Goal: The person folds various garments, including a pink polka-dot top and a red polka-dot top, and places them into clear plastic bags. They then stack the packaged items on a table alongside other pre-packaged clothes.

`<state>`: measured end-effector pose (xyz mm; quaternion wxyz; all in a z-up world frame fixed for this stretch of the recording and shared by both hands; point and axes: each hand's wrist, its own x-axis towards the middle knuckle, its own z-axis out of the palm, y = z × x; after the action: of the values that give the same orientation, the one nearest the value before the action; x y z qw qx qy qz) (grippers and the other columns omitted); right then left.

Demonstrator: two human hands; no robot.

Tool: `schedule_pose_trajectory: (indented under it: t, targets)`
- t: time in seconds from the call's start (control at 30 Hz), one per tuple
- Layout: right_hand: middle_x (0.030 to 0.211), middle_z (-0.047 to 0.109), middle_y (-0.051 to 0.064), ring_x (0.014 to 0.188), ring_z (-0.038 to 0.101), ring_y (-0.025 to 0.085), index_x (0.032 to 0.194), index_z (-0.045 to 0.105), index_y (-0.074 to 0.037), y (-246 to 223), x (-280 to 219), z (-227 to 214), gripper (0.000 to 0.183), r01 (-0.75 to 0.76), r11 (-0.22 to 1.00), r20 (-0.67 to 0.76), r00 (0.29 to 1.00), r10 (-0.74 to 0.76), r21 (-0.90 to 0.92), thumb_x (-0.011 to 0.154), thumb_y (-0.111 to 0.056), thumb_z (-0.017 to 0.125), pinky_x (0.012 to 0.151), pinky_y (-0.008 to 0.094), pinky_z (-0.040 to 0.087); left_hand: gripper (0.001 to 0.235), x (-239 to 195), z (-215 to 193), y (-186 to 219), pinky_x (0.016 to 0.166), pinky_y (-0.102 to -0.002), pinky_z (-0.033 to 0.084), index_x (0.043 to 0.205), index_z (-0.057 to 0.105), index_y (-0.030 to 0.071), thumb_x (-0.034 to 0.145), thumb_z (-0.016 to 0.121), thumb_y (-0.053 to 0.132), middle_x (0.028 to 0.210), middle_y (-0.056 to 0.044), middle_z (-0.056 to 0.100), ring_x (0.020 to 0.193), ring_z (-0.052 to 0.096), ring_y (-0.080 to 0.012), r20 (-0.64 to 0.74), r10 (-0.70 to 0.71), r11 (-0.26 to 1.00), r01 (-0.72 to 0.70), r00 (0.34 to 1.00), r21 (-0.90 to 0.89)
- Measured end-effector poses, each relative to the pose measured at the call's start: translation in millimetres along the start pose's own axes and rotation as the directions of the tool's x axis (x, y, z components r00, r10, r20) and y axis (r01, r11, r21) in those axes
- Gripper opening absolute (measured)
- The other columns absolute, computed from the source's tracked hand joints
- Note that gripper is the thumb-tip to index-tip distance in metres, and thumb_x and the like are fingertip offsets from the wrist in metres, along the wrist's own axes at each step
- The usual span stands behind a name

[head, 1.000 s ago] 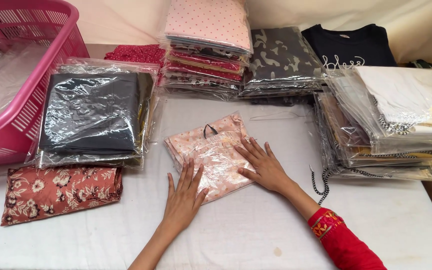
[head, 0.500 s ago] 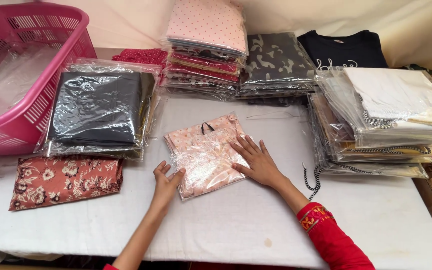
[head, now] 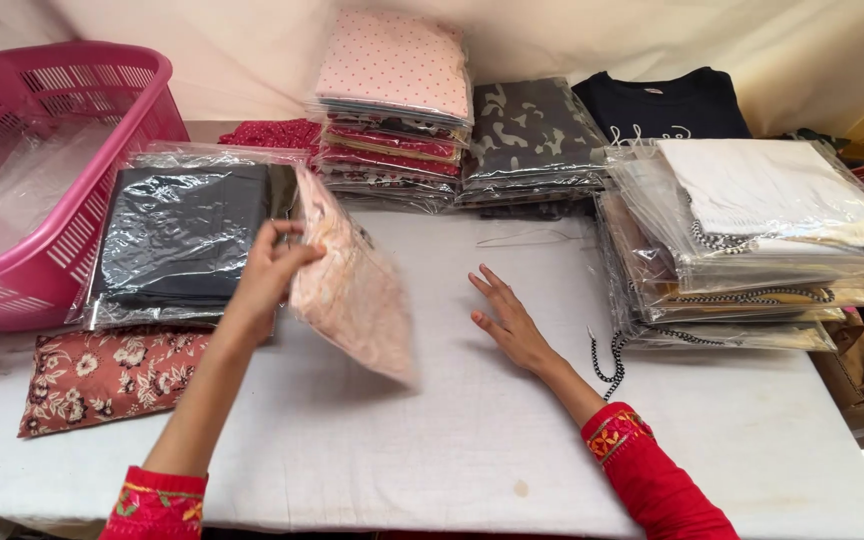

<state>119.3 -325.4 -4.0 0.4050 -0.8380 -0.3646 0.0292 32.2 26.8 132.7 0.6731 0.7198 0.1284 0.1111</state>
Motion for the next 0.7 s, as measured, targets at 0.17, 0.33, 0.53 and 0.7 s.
schedule_pose_trajectory:
  t: [0.17, 0.33, 0.53, 0.7]
  targets:
    - [0.153, 0.049, 0.009, 0.139, 0.048, 0.027, 0.144, 0.057, -0.02, 14.7, 4.1, 4.8, 0.063, -0.066, 0.978, -0.215, 0.971, 0.109, 0.196, 0.102, -0.064, 0.041, 0.112, 0.046, 0.042, 0.031, -50.6, 84.3, 100.6, 0.069, -0.036, 0.056, 0.113, 0.065, 0.014, 0.083, 0.072, 0.021, 0.087, -0.011, 0.074, 0.075, 0.071, -0.021, 0.065, 0.12, 0.818, -0.136, 0.991, 0.559]
    - [0.109, 0.074, 0.012, 0.088, 0.073, 0.021, 0.143, 0.055, -0.014, 41.5, 4.8, 7.6, 0.072, -0.298, 0.662, 0.059, 0.932, 0.358, 0.688, 0.101, -0.066, 0.03, 0.079, 0.034, 0.061, 0.036, -52.5, 195.8, -60.7, 0.071, -0.047, 0.057, 0.11, 0.061, 0.004, 0.084, 0.072, 0.025, 0.087, -0.016, 0.073, 0.076, 0.071, -0.0313, 0.269, 0.33, 0.578, -0.419, 0.905, 0.7]
    - [0.1, 0.068, 0.006, 0.084, 0.064, 0.011, 0.152, 0.053, -0.007, 57.8, 4.3, 6.8, 0.074, -0.372, 0.689, 0.087, 0.907, 0.412, 0.622, 0.102, -0.061, 0.044, 0.074, 0.025, 0.055, 0.053, -94.2, 181.4, -74.0, 0.085, -0.048, 0.056, 0.136, 0.053, 0.005, 0.095, 0.068, 0.035, 0.111, -0.009, 0.068, 0.106, 0.065, -0.0286, 0.413, 0.142, 0.723, -0.379, 0.9, 0.577]
    - [0.099, 0.074, 0.008, 0.088, 0.073, 0.014, 0.153, 0.037, -0.01, 17.1, 4.9, -6.4, 0.082, -0.444, 0.742, 0.126, 0.886, 0.445, 0.502, 0.084, -0.029, 0.077, 0.073, 0.031, 0.061, 0.056, -92.3, 64.1, -104.0, 0.106, -0.05, 0.039, 0.144, 0.049, 0.009, 0.095, 0.065, 0.031, 0.145, -0.019, 0.046, 0.135, 0.044, -0.0358, -0.029, 0.245, 0.537, -0.11, 0.969, 0.837]
